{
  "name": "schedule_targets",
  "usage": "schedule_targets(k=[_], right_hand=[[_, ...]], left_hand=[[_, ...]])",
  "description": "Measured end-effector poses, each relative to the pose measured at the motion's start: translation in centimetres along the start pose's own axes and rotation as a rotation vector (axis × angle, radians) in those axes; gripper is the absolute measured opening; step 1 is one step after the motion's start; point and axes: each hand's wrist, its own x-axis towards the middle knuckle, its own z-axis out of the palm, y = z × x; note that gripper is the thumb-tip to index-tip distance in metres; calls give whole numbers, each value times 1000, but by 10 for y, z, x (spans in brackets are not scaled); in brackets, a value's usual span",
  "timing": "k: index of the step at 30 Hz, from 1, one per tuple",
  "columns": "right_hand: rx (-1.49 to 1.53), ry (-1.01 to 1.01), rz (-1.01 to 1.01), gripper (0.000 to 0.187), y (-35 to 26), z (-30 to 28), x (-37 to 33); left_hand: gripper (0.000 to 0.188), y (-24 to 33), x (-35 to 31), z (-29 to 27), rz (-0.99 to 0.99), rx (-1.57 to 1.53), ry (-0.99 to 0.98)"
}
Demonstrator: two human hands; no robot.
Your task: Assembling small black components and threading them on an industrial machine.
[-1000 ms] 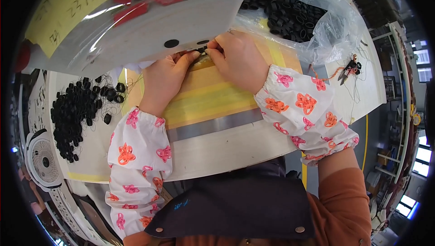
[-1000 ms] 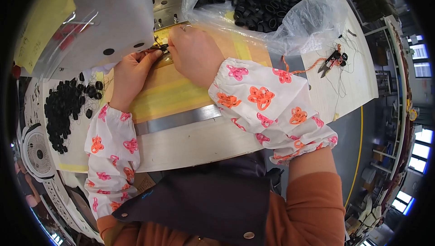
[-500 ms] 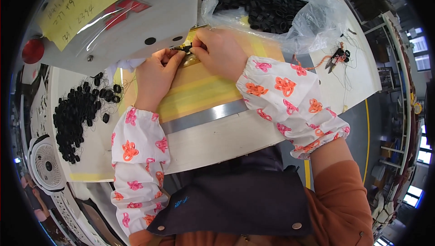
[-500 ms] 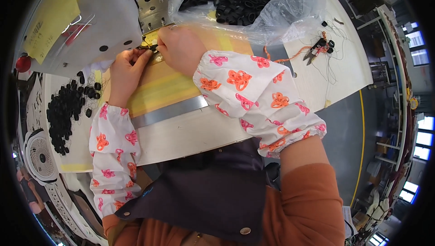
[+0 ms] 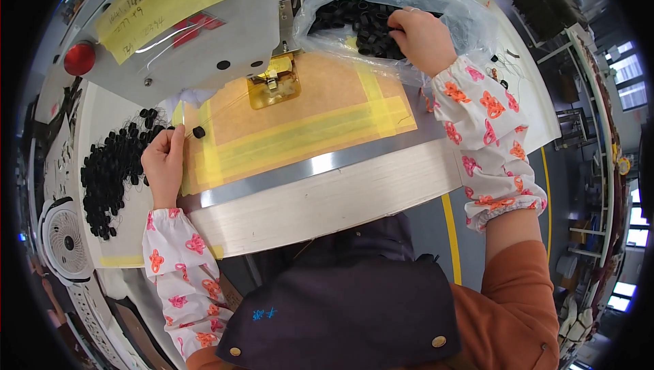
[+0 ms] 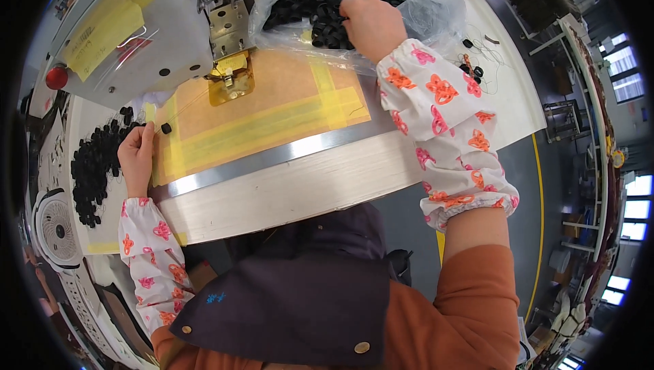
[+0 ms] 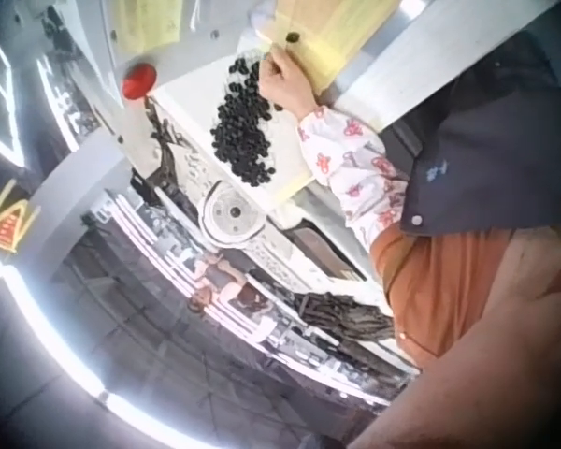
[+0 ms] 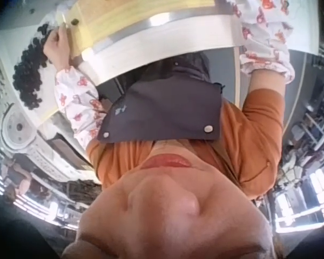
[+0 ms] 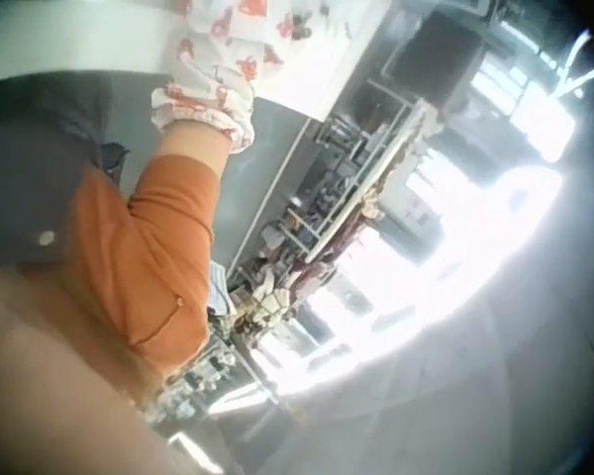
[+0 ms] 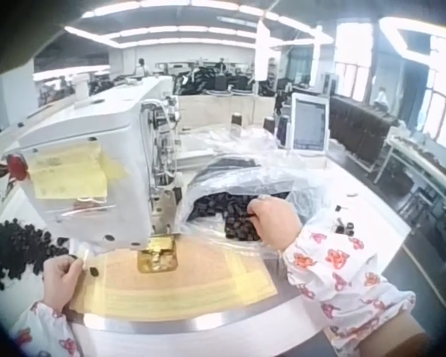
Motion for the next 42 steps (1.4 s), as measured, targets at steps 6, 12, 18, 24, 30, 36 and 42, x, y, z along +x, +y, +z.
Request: schedule_targets(k=[6,12,18,24,30,36,42], right_hand=[[-57,-95,-4,18,21,3,6],[-213,-149,-141,16,20,12,19],[-168,-146,-75,23,5,-5,16],[1264,-121,-67,15,-91,21,-5],[1396,-595,364,11,-120,22,-12],[1331,-465,187,16,-119,33,-17],[1065,-95,-159,29,-130,44,-29]], left_hand=[[8,56,-3,21,475,261,126],[18,84,2,82,532,193,-17],[15,80,12,93,394,85,-103],[15,82,14,81,3,-218,-275],[12,82,8,79,24,-426,-396],[12,83,8,77,4,-444,-399],[13,84,10,76,101,-403,-421]])
